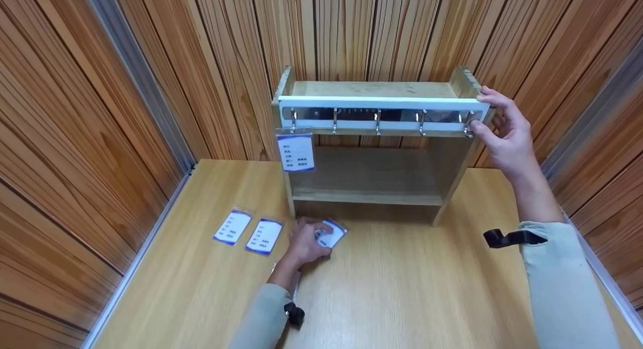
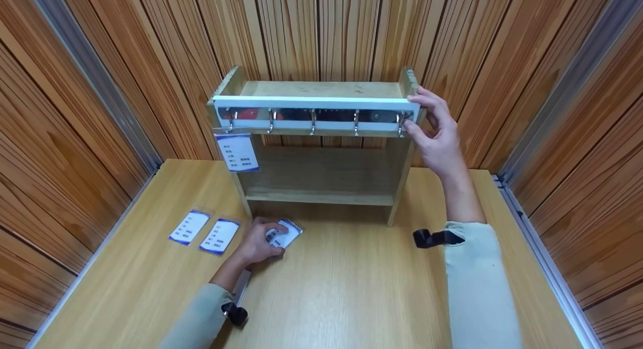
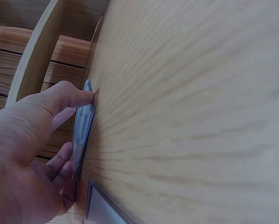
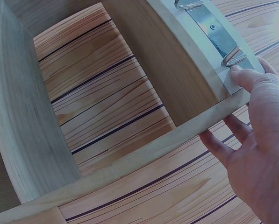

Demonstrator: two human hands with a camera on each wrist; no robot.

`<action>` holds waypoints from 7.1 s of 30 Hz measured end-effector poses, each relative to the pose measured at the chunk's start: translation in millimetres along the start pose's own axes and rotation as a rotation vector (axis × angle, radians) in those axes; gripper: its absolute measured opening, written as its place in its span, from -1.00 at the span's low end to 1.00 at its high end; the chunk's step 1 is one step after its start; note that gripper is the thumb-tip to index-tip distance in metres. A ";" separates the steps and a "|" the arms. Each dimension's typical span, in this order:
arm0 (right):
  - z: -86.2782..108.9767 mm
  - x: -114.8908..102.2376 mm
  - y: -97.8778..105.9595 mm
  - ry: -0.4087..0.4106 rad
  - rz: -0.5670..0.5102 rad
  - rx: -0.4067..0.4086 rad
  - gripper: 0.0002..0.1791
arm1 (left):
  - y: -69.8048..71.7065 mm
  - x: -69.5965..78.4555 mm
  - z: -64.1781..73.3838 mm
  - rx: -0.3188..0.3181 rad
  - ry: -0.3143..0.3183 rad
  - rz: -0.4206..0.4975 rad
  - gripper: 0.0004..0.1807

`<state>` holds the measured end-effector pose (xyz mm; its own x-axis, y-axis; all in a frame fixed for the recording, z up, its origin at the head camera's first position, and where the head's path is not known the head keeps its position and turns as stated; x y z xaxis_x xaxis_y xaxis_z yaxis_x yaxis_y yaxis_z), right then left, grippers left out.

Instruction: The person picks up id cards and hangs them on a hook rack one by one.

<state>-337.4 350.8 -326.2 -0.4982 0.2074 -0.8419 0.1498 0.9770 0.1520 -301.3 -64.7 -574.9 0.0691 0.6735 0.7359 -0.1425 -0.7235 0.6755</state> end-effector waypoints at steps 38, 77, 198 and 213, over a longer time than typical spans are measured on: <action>0.8 -2.7 -3.7 0.047 -0.026 0.007 -0.48 | 10.1 2.3 1.6 -0.136 -0.001 0.112 -0.31; 0.7 -1.6 -2.0 0.018 -0.007 -0.012 -0.48 | 33.7 30.4 11.3 -0.100 -0.080 0.145 -0.35; -0.2 -5.9 -4.8 0.039 0.004 -0.006 -0.48 | 116.8 149.1 26.7 0.290 -0.701 0.584 -0.41; -0.5 -4.7 -3.7 0.025 0.000 -0.008 -0.47 | 123.1 145.9 15.4 0.293 -0.646 0.656 -0.35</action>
<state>-336.0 346.3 -322.5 -0.5195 0.2085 -0.8286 0.1426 0.9773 0.1565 -293.5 -57.8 -383.6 0.6061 -0.0281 0.7949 -0.1001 -0.9941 0.0412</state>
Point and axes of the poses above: each hand's wrist, its own z-axis away from the middle knuckle, its own y-axis out of the back of the hand, x = y × z, the point moved 3 cm from there along -z, towards the middle knuckle
